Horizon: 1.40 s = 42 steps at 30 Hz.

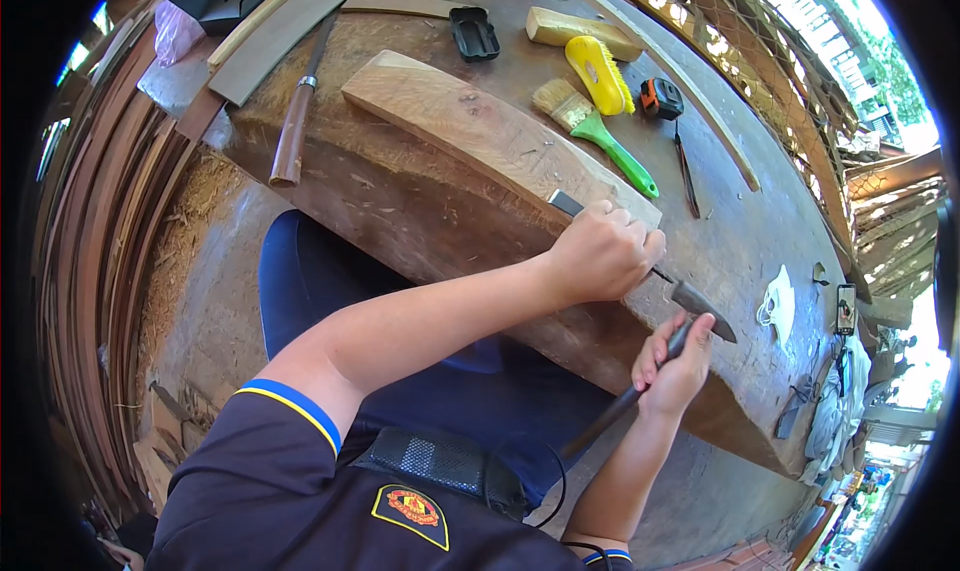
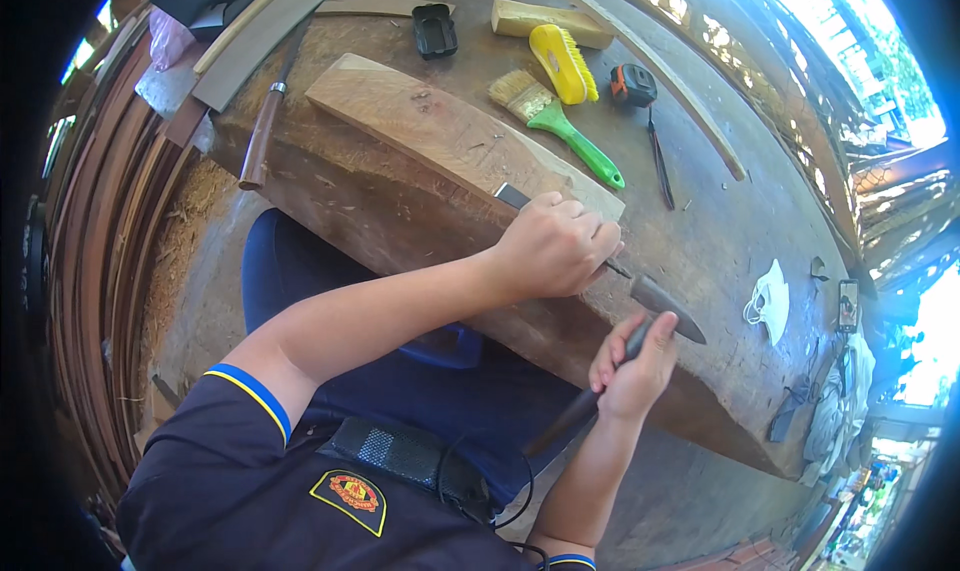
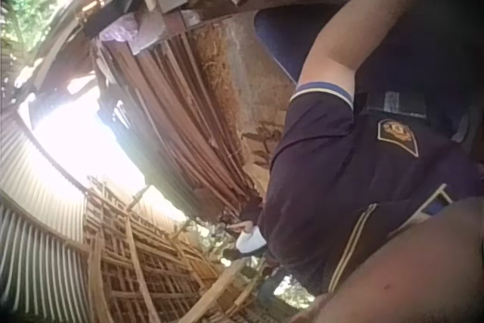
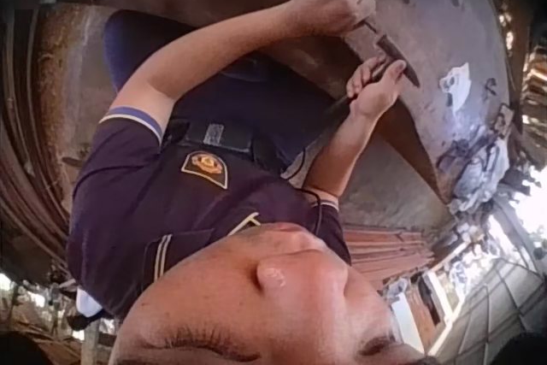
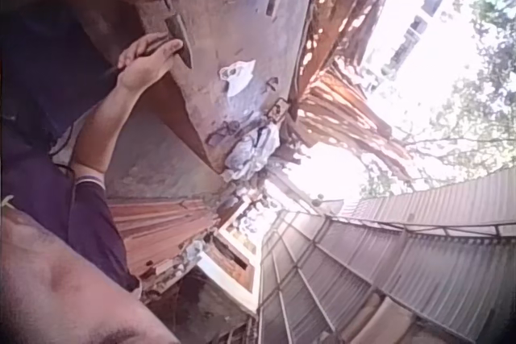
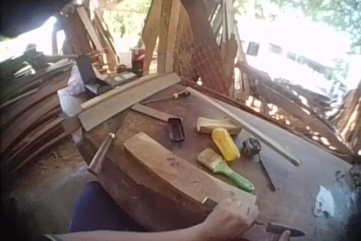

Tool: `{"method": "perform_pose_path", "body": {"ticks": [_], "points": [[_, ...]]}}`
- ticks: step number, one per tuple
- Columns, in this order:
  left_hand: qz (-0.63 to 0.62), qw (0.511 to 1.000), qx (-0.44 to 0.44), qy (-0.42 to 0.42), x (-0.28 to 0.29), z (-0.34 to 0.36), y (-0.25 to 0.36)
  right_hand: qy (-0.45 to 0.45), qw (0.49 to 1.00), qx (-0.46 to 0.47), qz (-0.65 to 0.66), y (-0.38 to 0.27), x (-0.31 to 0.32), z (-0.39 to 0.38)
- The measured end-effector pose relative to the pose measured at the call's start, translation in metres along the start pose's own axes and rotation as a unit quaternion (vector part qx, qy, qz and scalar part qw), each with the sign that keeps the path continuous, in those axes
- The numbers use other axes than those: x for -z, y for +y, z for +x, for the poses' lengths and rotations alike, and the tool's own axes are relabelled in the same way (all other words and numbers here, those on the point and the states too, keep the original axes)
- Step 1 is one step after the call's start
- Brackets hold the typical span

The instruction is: The person uses a chisel and hammer to carve a rectangular piece of wood on a workbench. They repeatedly strike the chisel to remove wood shavings and shape the piece, occasionally adjusting the wood's position.

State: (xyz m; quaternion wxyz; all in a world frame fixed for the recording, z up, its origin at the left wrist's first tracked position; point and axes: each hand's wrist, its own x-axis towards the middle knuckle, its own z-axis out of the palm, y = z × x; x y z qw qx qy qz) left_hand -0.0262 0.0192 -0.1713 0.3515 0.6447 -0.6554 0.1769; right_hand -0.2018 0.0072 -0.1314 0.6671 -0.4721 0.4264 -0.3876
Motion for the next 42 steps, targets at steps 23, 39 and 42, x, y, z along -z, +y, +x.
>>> {"method": "perform_pose_path", "body": {"ticks": [23, 39, 42], "points": [[0.004, 0.999, 0.022, -0.034, 0.005, 0.003, -0.001, 0.045, 0.995, 0.034, 0.078, -0.006, 0.009, 0.012], [-0.025, 0.996, 0.081, -0.036, 0.025, 0.010, -0.019, -0.031, 0.998, 0.006, 0.046, 0.001, -0.031, -0.009], [-0.041, 0.993, 0.112, -0.014, 0.033, 0.008, -0.022, -0.016, 0.997, 0.032, 0.061, -0.003, -0.027, -0.001]]}}
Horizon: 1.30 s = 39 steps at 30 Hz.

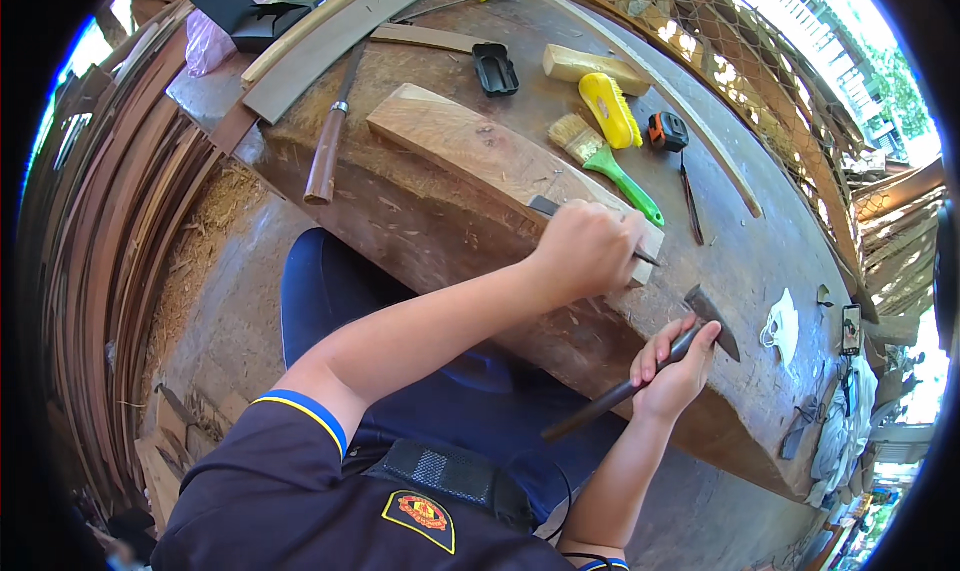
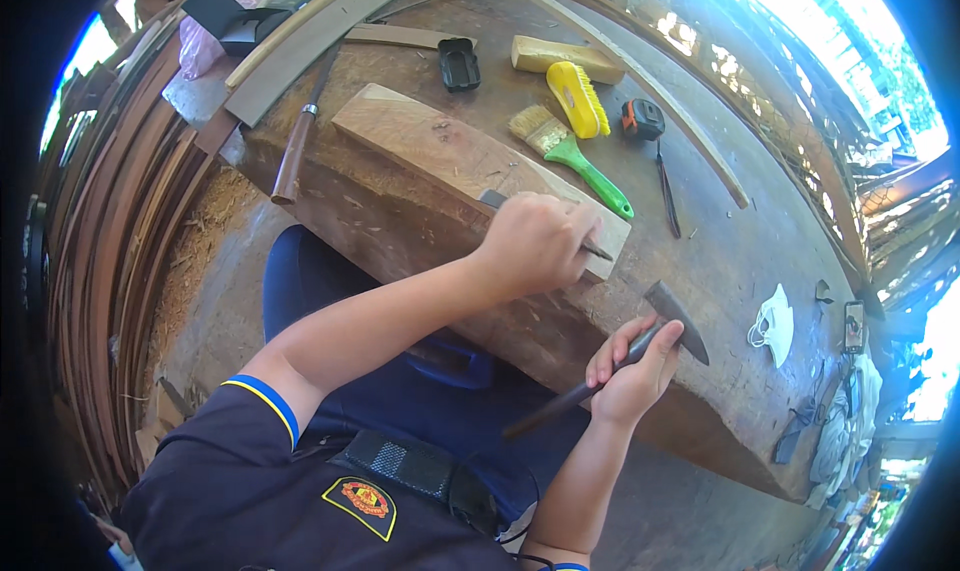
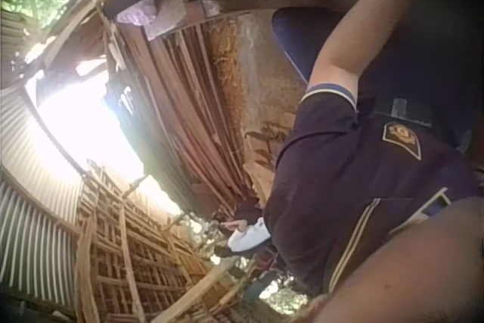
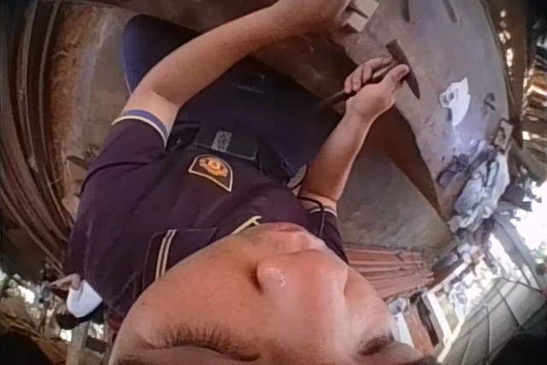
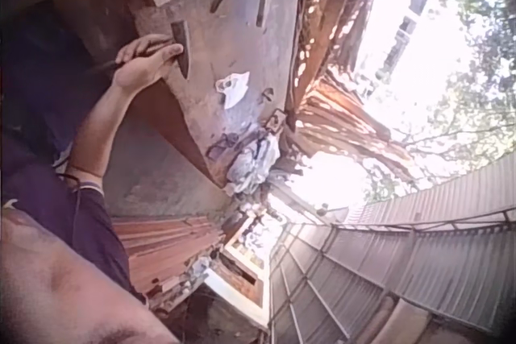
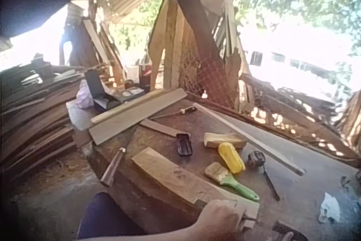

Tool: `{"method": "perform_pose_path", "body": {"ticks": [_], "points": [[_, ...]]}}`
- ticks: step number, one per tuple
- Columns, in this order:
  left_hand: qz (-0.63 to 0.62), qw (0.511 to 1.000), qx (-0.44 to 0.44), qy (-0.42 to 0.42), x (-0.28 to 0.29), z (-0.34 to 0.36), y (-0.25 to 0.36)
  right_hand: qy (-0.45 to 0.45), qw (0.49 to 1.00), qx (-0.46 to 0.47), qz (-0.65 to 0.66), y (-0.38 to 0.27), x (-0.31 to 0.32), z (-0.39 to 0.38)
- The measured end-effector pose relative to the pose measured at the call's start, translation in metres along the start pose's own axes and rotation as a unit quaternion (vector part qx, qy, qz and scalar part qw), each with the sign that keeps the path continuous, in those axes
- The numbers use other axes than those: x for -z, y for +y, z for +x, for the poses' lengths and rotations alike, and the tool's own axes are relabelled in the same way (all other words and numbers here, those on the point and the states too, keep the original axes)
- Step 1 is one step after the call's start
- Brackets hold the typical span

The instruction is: The person uses a chisel and hammer to carve a rectangular piece of wood on a workbench. They repeatedly strike the chisel to remove wood shavings and shape the piece, occasionally adjusting the wood's position.

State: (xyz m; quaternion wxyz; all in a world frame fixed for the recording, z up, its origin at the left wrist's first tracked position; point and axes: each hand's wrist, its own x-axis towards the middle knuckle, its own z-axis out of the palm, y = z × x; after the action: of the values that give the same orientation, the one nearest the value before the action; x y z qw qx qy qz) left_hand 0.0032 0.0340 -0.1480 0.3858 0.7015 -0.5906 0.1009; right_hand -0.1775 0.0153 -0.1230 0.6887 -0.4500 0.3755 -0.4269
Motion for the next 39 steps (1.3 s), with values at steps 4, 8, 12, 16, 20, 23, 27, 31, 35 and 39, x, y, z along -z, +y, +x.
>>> {"method": "perform_pose_path", "body": {"ticks": [4, 8, 12, 16, 20, 23, 27, 31, 35, 39], "points": [[0.050, 0.998, 0.030, -0.016, 0.010, 0.000, -0.011, -0.039, 0.997, 0.006, -0.066, 0.007, -0.010, 0.006], [0.034, 0.998, -0.018, -0.049, 0.006, 0.001, -0.001, -0.012, 0.998, -0.025, -0.050, 0.010, -0.004, 0.003], [0.073, 0.996, -0.045, -0.030, -0.008, -0.001, 0.011, 0.038, 0.999, 0.012, -0.023, 0.000, 0.002, -0.002], [0.066, 0.993, -0.080, 0.049, -0.016, -0.006, 0.009, -0.038, 0.992, 0.013, -0.119, -0.004, 0.002, -0.010], [0.044, 0.991, -0.086, 0.090, -0.017, -0.007, 0.009, -0.023, 0.993, 0.102, -0.047, -0.003, 0.003, -0.008], [0.058, 0.991, -0.081, 0.090, -0.019, -0.007, 0.010, 0.020, 0.997, 0.072, -0.020, -0.002, -0.015, -0.010], [0.064, 0.991, -0.081, 0.083, -0.020, -0.010, 0.003, 0.031, 0.996, 0.057, -0.055, -0.002, -0.019, -0.009], [0.063, 0.992, -0.085, 0.072, -0.018, -0.009, 0.004, 0.027, 0.998, 0.064, -0.011, -0.003, -0.006, -0.003], [0.052, 0.994, -0.077, 0.060, -0.014, -0.012, -0.002, -0.059, 0.994, 0.011, -0.090, 0.012, -0.023, -0.008], [0.015, 0.993, -0.099, 0.062, -0.007, -0.014, 0.001, 0.048, 0.997, 0.065, 0.017, 0.004, -0.021, -0.006]]}}
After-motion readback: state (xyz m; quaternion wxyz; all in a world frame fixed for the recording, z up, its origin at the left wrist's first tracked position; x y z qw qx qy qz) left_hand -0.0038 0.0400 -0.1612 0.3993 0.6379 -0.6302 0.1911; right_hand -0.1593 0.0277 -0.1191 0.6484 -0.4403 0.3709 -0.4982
